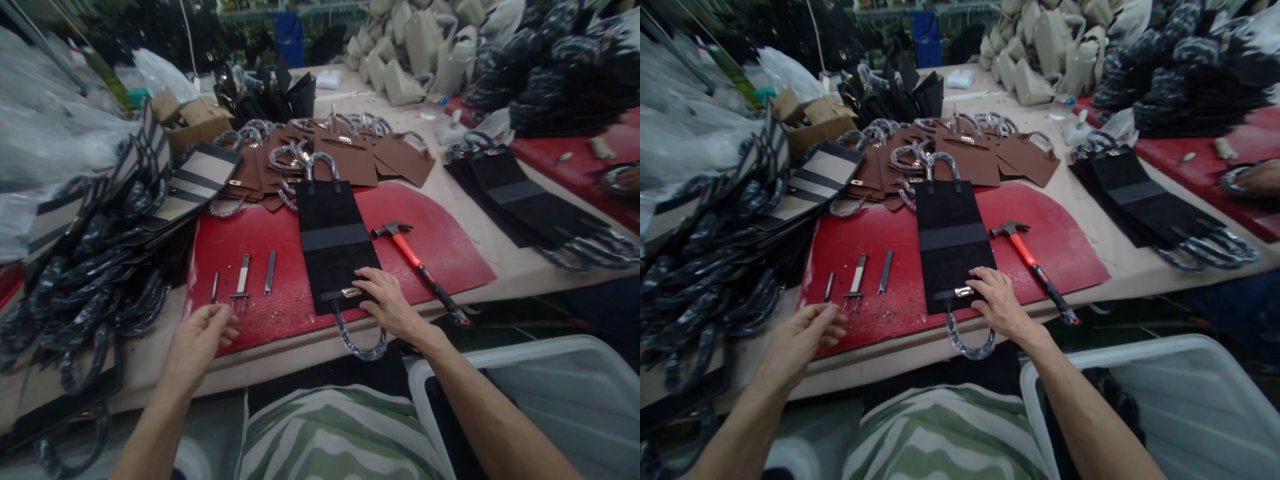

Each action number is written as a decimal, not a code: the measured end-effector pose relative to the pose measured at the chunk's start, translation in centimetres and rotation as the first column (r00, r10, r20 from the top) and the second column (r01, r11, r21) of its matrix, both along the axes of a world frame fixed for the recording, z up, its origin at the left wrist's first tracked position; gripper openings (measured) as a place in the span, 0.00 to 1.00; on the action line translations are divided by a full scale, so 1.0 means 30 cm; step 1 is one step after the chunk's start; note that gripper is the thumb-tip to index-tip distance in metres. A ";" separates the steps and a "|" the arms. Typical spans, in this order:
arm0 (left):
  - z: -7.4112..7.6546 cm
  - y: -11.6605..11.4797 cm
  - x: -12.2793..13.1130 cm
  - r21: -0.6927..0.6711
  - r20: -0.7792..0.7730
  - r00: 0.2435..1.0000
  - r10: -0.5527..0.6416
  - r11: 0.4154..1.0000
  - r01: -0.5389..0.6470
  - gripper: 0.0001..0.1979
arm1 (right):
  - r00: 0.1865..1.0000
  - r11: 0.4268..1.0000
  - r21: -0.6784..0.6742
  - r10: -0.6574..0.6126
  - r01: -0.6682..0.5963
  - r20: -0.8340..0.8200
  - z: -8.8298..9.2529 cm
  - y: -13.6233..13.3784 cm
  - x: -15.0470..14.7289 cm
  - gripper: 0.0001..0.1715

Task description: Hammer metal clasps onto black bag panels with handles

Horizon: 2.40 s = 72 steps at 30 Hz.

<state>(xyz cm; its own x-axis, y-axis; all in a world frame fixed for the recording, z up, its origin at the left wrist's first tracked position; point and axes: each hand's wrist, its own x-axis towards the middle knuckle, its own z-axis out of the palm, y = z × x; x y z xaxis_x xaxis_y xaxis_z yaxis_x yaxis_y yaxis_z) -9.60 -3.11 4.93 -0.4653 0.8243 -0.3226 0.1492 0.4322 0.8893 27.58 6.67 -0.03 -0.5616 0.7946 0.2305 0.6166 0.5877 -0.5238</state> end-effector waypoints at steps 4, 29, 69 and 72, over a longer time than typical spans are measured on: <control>-0.030 0.004 -0.054 0.017 -0.098 0.993 0.069 0.998 -0.068 0.25 | 1.000 1.000 -0.013 0.024 -0.025 -0.016 0.001 0.014 0.026 0.21; -0.015 0.282 -0.082 -0.392 -0.747 0.524 -0.409 0.908 0.150 0.18 | 0.994 0.987 0.122 -0.109 0.106 0.014 -0.035 -0.006 -0.028 0.25; -0.154 0.210 0.421 0.403 0.107 0.937 -0.333 0.876 0.265 0.09 | 0.989 0.988 0.033 -0.148 0.148 -0.006 -0.027 -0.024 -0.033 0.26; -0.162 0.213 0.423 0.397 0.072 0.936 -0.346 0.871 0.291 0.10 | 0.989 0.988 0.031 -0.150 0.150 -0.006 -0.026 -0.026 -0.031 0.26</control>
<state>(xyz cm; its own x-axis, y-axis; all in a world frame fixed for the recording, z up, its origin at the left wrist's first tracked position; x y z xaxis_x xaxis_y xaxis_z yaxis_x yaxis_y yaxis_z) 3.10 3.27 0.05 -0.1310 0.9914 -0.0018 0.0879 0.0134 0.9960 26.64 5.89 -0.80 -0.4358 0.8621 0.2586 0.6968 0.5050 -0.5094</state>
